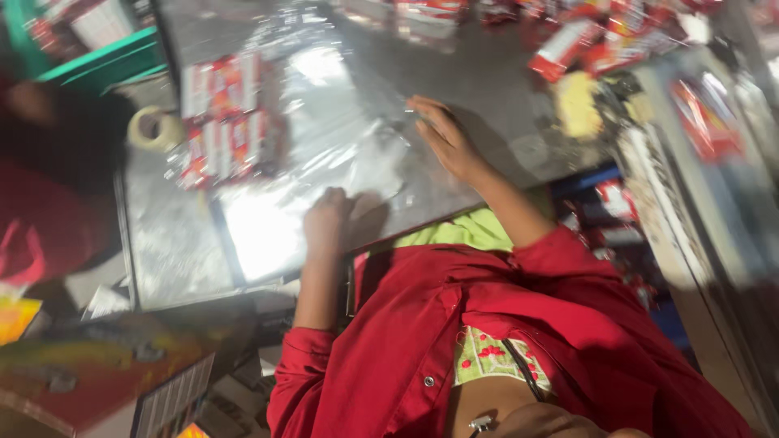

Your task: The person repeatedly picks up small snack packets from a metal table, places them into clear plastic bags, and moves the filled bags to the side. The process is continuous and repetitive, with the person handling multiple snack packets and plastic bags.

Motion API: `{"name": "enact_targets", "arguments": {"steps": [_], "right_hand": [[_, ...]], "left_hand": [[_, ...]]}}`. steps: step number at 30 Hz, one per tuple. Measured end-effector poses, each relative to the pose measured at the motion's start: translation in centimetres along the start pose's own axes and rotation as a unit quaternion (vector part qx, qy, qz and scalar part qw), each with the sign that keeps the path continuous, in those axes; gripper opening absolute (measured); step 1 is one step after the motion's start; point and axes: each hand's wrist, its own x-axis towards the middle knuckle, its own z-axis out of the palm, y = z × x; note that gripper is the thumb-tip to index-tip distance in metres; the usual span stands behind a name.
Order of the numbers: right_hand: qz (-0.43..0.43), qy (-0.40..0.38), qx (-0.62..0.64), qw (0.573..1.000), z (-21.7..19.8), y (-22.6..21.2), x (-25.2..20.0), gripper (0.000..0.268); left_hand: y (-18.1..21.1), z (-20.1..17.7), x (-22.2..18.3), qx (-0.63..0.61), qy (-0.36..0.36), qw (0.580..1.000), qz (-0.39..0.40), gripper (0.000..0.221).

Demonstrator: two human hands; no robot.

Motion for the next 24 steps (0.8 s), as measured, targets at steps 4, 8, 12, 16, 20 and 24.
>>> {"name": "enact_targets", "arguments": {"steps": [4,8,12,16,20,24], "right_hand": [[0.116,0.019,-0.031,0.993,-9.3,-4.8,-9.9,0.038],[0.106,0.161,-0.252,0.948,-19.4,-11.2,-15.5,0.031],[0.059,0.263,-0.565,0.78,-26.5,-12.0,-17.4,0.053],[0.16,0.193,-0.568,0.784,-28.9,-8.2,-17.4,0.046],[0.149,0.223,-0.595,0.758,-28.4,-7.1,-17.4,0.06],[0.15,0.183,-0.505,0.83,-27.5,-9.7,-18.9,0.06]], "left_hand": [[0.0,0.9,3.5,0.106,-0.027,0.993,-0.054,0.05],[4.3,0.5,5.9,-0.05,0.074,0.994,0.061,0.021],[10.1,2.1,7.4,-0.134,0.047,0.969,0.201,0.014],[13.2,3.0,7.5,-0.054,0.002,0.974,0.219,0.026],[13.2,2.0,6.8,-0.016,0.009,0.987,0.157,0.036],[12.4,0.6,5.3,-0.027,-0.021,0.995,0.099,0.024]]}}
